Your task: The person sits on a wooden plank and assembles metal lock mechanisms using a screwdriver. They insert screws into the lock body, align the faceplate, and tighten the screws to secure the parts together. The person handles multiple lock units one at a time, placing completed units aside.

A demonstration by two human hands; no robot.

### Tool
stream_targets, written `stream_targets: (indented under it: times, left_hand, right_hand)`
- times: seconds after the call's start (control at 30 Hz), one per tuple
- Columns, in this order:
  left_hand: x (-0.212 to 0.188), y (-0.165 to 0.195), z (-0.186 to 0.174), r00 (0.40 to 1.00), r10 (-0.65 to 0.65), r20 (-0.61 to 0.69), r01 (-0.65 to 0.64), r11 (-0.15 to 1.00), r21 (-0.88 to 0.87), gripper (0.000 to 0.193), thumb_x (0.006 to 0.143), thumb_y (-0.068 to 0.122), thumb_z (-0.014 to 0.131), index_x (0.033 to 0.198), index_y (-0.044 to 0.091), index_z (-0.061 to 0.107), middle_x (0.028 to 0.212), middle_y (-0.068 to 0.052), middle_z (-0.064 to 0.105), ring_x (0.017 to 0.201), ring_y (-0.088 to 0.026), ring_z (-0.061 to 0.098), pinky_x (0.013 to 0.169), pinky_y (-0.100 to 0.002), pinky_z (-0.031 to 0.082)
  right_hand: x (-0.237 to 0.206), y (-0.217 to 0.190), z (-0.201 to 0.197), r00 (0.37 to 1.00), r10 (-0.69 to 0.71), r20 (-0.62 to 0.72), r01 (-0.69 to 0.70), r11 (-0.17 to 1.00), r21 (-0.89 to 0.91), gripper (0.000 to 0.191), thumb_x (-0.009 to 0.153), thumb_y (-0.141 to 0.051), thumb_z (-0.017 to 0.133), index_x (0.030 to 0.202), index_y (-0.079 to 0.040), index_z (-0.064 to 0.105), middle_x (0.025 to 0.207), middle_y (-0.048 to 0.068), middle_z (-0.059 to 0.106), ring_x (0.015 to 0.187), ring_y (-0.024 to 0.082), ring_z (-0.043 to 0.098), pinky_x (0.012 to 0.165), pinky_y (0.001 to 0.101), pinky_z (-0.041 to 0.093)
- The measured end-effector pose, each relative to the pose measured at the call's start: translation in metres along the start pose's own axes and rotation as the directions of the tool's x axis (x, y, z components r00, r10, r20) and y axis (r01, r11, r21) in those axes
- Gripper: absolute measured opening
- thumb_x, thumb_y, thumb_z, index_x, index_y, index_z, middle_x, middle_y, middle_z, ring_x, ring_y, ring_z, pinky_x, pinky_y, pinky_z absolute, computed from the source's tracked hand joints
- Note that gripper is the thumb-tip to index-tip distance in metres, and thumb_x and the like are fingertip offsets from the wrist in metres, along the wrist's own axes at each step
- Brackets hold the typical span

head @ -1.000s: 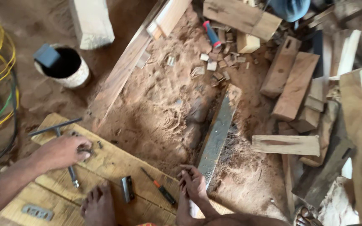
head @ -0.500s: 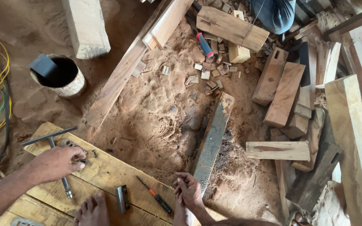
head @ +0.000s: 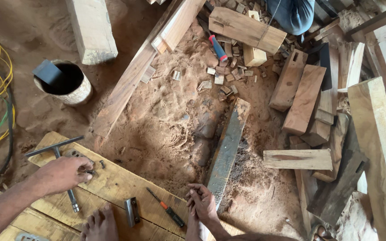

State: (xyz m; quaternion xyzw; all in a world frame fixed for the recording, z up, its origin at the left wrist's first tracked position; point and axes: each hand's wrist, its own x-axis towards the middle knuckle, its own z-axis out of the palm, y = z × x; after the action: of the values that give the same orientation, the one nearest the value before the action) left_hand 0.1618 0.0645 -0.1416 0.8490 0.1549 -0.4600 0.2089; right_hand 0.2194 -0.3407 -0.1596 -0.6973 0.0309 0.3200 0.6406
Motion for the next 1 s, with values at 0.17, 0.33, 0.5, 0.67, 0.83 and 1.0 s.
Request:
stream_targets:
  times: [0.17,0.33,0.5,0.67,0.83,1.0]
  left_hand:
    - [0.0048,0.0007,0.0043,0.999,-0.017,0.034,0.018,0.999,-0.031,0.043,0.094,0.045,0.067,0.131,0.024,0.065,0.132,0.002,0.073,0.120,-0.015,0.072,0.112,-0.040,0.055]
    - [0.0070,0.0022,0.0018,0.999,0.001,0.032,-0.001,1.000,-0.016,0.042,0.094,0.045,0.067,0.130,0.023,0.066,0.132,0.002,0.072,0.121,-0.016,0.071,0.111,-0.039,0.056]
    - [0.0063,0.0023,-0.0003,1.000,0.002,-0.002,-0.002,1.000,-0.015,0.042,0.093,0.045,0.069,0.128,0.022,0.067,0.130,0.000,0.075,0.121,-0.017,0.072,0.111,-0.039,0.056]
    - [0.0067,0.0041,-0.0005,1.000,-0.005,0.026,0.005,1.000,-0.011,0.043,0.093,0.046,0.068,0.130,0.023,0.066,0.133,0.001,0.073,0.120,-0.016,0.072,0.110,-0.039,0.057]
    - [0.0060,0.0030,-0.0029,1.000,0.002,0.024,-0.002,1.000,-0.003,0.043,0.092,0.046,0.069,0.129,0.023,0.067,0.132,0.002,0.072,0.120,-0.015,0.072,0.110,-0.039,0.057]
    - [0.0068,0.0029,-0.0031,1.000,-0.007,0.009,0.007,1.000,0.020,0.045,0.092,0.047,0.069,0.130,0.023,0.066,0.131,0.001,0.073,0.120,-0.015,0.072,0.111,-0.040,0.056]
  right_hand:
    - [-0.0029,0.0005,-0.0020,0.999,0.042,-0.005,-0.042,0.999,-0.018,0.028,0.103,-0.011,0.056,0.125,0.004,0.064,0.091,0.014,0.073,0.059,0.011,0.069,0.040,0.0229,0.053]
    - [-0.0047,-0.0029,-0.0033,0.997,0.076,-0.002,-0.076,0.996,-0.041,0.029,0.103,-0.012,0.056,0.126,0.004,0.063,0.092,0.013,0.072,0.059,0.010,0.067,0.041,0.0224,0.052]
    - [-0.0040,0.0005,-0.0041,0.998,0.067,0.005,-0.067,0.998,-0.007,0.028,0.103,-0.012,0.056,0.125,0.004,0.063,0.091,0.013,0.071,0.060,0.011,0.069,0.040,0.0228,0.052]
    - [-0.0028,0.0056,-0.0056,0.999,0.038,0.006,-0.038,0.999,0.011,0.027,0.103,-0.011,0.056,0.124,0.004,0.063,0.091,0.014,0.072,0.059,0.011,0.069,0.040,0.0229,0.052]
    - [-0.0023,0.0067,-0.0068,1.000,0.001,0.013,-0.001,1.000,-0.008,0.026,0.103,-0.011,0.056,0.123,0.004,0.063,0.090,0.013,0.073,0.060,0.011,0.070,0.045,0.0226,0.056]
    - [-0.0038,0.0057,-0.0093,0.999,0.050,-0.003,-0.051,0.996,-0.074,0.027,0.103,-0.012,0.055,0.123,0.003,0.063,0.090,0.012,0.074,0.059,0.010,0.070,0.045,0.0227,0.056]
